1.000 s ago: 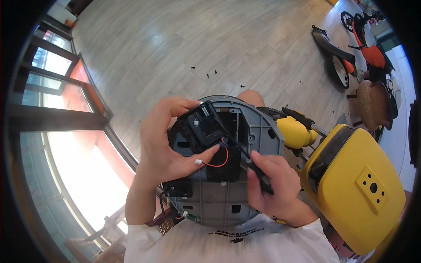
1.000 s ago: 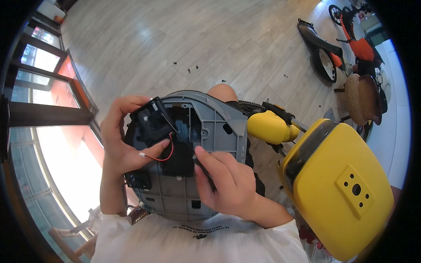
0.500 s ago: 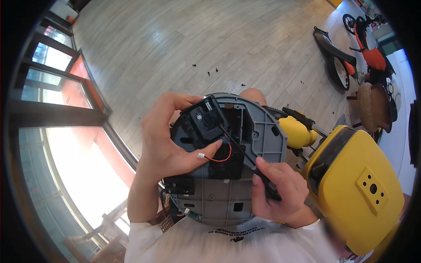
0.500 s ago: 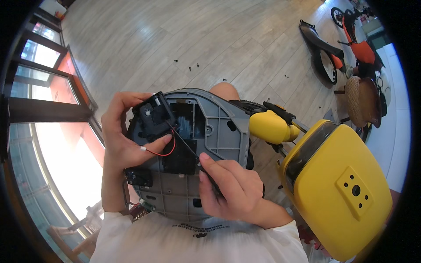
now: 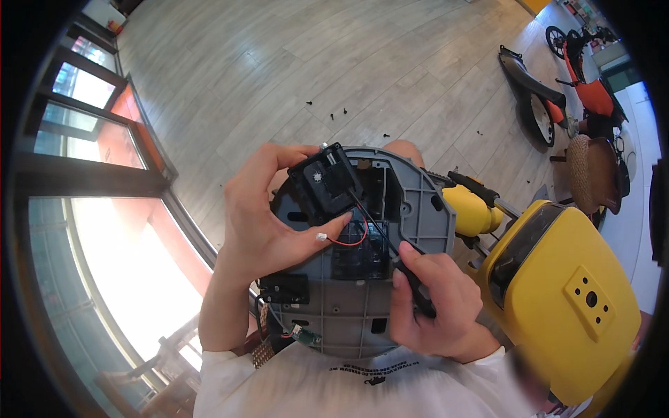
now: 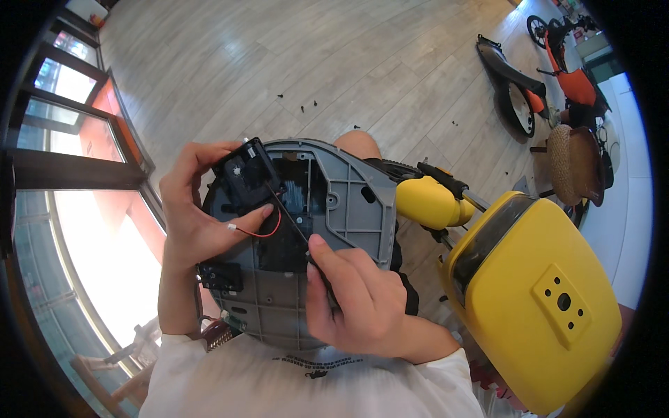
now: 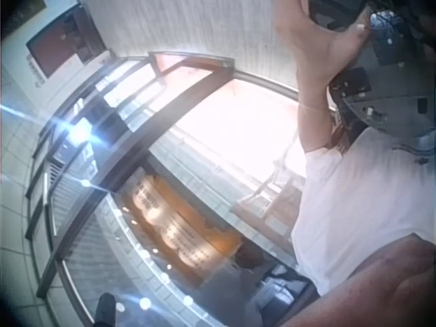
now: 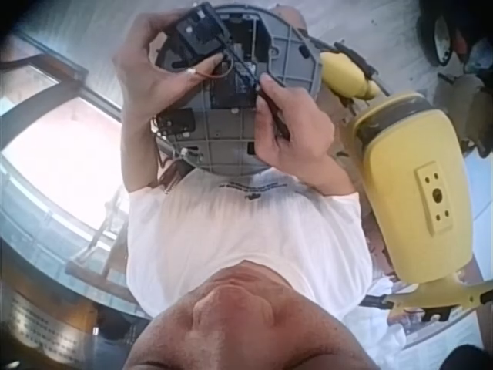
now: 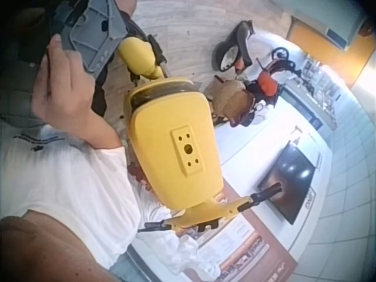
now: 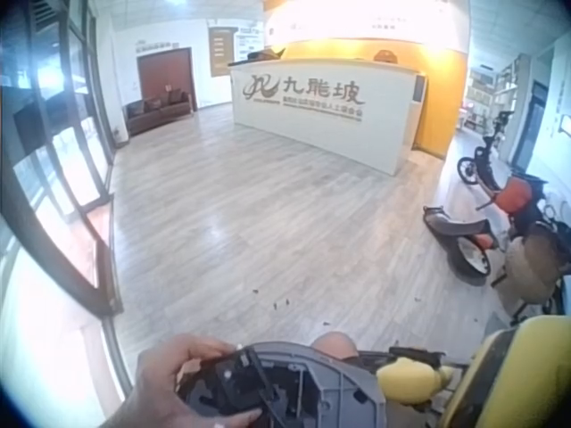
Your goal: The recorder is disassembling and inspecting an internal component of a yellow robot, using a screwdriver to remove or adjust parts.
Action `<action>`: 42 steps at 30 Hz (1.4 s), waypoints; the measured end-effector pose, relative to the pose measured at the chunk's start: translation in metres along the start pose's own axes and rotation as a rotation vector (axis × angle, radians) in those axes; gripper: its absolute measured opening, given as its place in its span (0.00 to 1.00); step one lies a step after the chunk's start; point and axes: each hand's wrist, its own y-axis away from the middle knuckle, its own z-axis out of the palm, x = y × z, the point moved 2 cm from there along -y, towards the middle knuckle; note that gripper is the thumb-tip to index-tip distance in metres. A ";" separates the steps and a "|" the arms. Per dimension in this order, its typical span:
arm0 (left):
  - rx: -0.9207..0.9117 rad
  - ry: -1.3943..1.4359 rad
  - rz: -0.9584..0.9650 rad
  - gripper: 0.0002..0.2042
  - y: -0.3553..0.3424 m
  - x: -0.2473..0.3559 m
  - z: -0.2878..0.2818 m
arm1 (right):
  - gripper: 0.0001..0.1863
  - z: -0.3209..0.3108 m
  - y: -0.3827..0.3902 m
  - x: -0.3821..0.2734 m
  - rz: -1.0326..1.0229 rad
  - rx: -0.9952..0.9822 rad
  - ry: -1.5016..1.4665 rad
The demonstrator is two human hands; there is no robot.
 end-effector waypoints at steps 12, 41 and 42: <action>0.005 -0.010 0.010 0.31 0.001 -0.006 -0.001 | 0.20 0.006 0.003 0.000 0.005 0.024 -0.015; 0.022 0.086 -0.085 0.30 0.009 -0.001 0.004 | 0.13 -0.029 0.027 0.010 0.269 -0.040 -0.069; 0.018 0.083 -0.094 0.32 0.009 -0.002 0.005 | 0.12 -0.030 0.029 0.010 0.256 -0.073 -0.103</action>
